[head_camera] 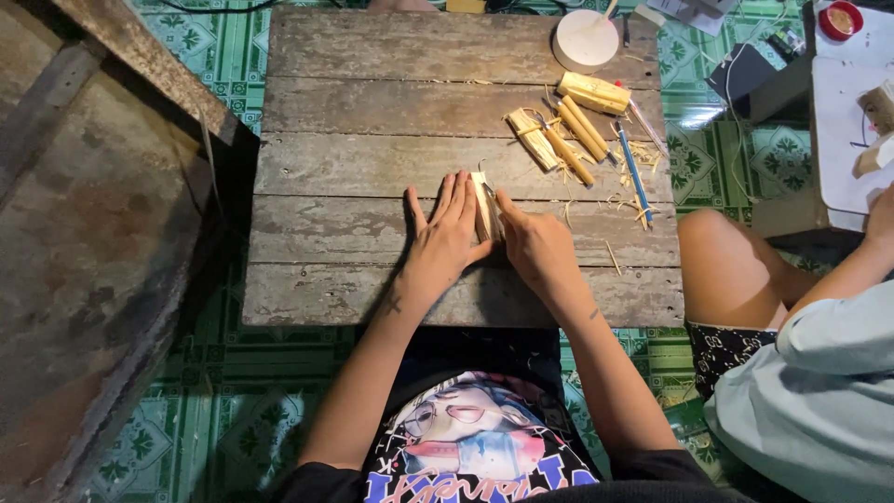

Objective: Sanding and shaping small wooden components for a model using sandpaper and a small knife.

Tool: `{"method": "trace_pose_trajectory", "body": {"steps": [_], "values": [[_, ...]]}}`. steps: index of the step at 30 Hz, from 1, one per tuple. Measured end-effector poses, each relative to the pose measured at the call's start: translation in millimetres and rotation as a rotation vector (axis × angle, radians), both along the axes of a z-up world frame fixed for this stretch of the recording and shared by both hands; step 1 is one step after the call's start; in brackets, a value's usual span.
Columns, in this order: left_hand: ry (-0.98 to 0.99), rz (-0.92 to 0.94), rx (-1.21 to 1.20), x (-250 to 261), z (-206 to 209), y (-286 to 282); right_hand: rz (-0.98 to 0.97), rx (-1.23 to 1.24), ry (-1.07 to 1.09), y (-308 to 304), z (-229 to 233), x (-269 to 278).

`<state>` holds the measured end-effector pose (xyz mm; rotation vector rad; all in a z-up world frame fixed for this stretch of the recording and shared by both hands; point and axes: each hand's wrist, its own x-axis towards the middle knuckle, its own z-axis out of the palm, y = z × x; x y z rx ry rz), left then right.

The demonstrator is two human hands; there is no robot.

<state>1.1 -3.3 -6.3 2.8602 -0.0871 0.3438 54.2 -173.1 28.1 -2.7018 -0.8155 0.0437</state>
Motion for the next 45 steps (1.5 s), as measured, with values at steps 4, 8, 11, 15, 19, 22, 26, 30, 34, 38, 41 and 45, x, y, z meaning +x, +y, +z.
{"method": "trace_pose_trajectory", "body": {"steps": [4, 8, 11, 15, 19, 22, 26, 30, 34, 38, 41, 45], "values": [[-0.005, 0.001, 0.007, 1, -1, 2, -0.001, -0.028, -0.04, 2, -3, 3], [0.008, -0.016, -0.013, 1, -2, 2, 0.022, -0.114, -0.155, 7, -9, 6], [0.013, -0.01, -0.001, 1, -1, 0, 0.026, -0.127, -0.159, 11, -14, 8], [0.046, -0.009, -0.024, -1, 0, 0, 0.045, -0.19, -0.097, 20, -6, 17], [0.04, -0.002, -0.034, 1, -1, -1, 0.05, -0.098, -0.036, 10, -9, 13], [0.033, -0.004, -0.025, 2, -2, -2, -0.027, -0.13, -0.06, 1, -8, 1], [0.035, -0.01, -0.043, 1, 4, -1, -0.023, -0.176, -0.098, 3, -13, 3], [0.022, 0.004, -0.003, 1, -3, -1, 0.011, -0.143, -0.061, 15, -11, 19], [0.028, 0.002, -0.025, 0, 3, -1, 0.025, -0.213, -0.109, 13, -3, 13], [0.015, 0.007, -0.041, 0, -1, -2, -0.008, -0.219, -0.082, 5, 8, -8], [-0.003, 0.005, -0.026, 1, -4, -2, -0.016, -0.248, -0.119, 7, 2, -4], [-0.021, 0.006, -0.015, 0, -6, -2, -0.023, -0.252, -0.128, 9, -11, 5]]}}
